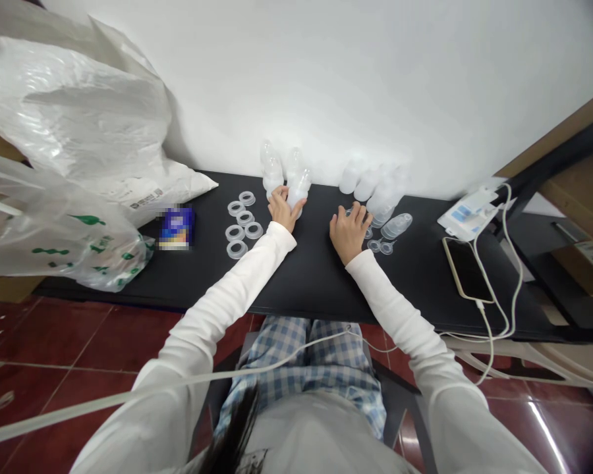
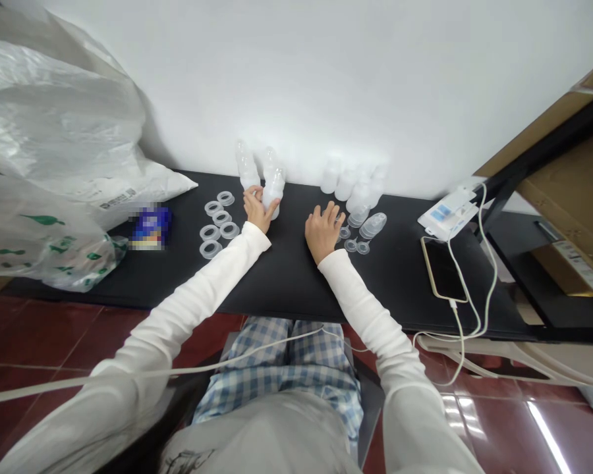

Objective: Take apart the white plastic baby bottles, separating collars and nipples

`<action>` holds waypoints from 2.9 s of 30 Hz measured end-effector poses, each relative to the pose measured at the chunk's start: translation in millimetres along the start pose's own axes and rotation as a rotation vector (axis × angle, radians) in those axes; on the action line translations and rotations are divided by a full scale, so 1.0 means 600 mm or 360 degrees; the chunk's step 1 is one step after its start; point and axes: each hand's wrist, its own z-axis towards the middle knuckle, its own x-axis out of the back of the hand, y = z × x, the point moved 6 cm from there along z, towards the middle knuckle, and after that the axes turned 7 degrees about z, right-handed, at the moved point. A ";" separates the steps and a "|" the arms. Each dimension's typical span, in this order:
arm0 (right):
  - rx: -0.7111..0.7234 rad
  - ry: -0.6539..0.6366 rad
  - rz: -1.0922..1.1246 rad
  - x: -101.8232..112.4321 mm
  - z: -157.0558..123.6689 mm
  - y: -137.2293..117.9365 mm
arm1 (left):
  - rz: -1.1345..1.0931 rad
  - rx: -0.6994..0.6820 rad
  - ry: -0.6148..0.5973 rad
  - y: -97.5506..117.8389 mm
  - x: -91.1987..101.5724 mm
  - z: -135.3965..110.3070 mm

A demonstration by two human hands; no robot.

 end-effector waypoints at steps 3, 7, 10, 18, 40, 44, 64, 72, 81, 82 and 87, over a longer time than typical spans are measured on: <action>-0.0011 0.0026 -0.0051 -0.010 0.001 0.017 | -0.0011 -0.0117 -0.0021 -0.002 -0.009 0.000; 0.0025 0.0093 -0.0094 -0.022 0.005 0.040 | 0.0029 -0.0120 -0.0036 -0.010 -0.015 -0.001; 0.0035 0.0055 -0.0091 -0.025 0.009 0.048 | 0.0024 -0.0113 -0.0050 -0.009 -0.013 -0.002; 0.0055 -0.0099 -0.0126 -0.014 0.016 0.035 | 0.0096 -0.0030 0.0030 0.011 0.036 0.010; 0.0342 0.0186 0.0254 0.011 0.011 -0.009 | 0.0741 0.0548 0.0009 -0.001 0.106 0.021; 0.0272 0.0244 0.0463 0.012 0.011 -0.001 | 0.0388 0.0447 0.0216 0.027 0.098 0.008; 0.0542 0.0127 0.0790 0.008 -0.002 -0.016 | -0.1592 0.0786 -0.0834 0.091 -0.024 -0.050; 0.0365 0.0163 0.0699 -0.003 0.006 -0.002 | -0.1638 0.0491 -0.0864 0.102 -0.017 -0.050; 0.0328 0.0158 0.0882 -0.015 0.014 0.007 | -0.1376 0.0422 -0.0824 0.094 -0.029 -0.051; 0.0336 0.0147 0.0884 -0.016 0.013 0.006 | -0.1361 0.0438 -0.0815 0.091 -0.029 -0.051; 0.0412 0.0089 0.0836 -0.017 0.008 -0.002 | -0.1311 0.0427 -0.0760 0.087 -0.027 -0.051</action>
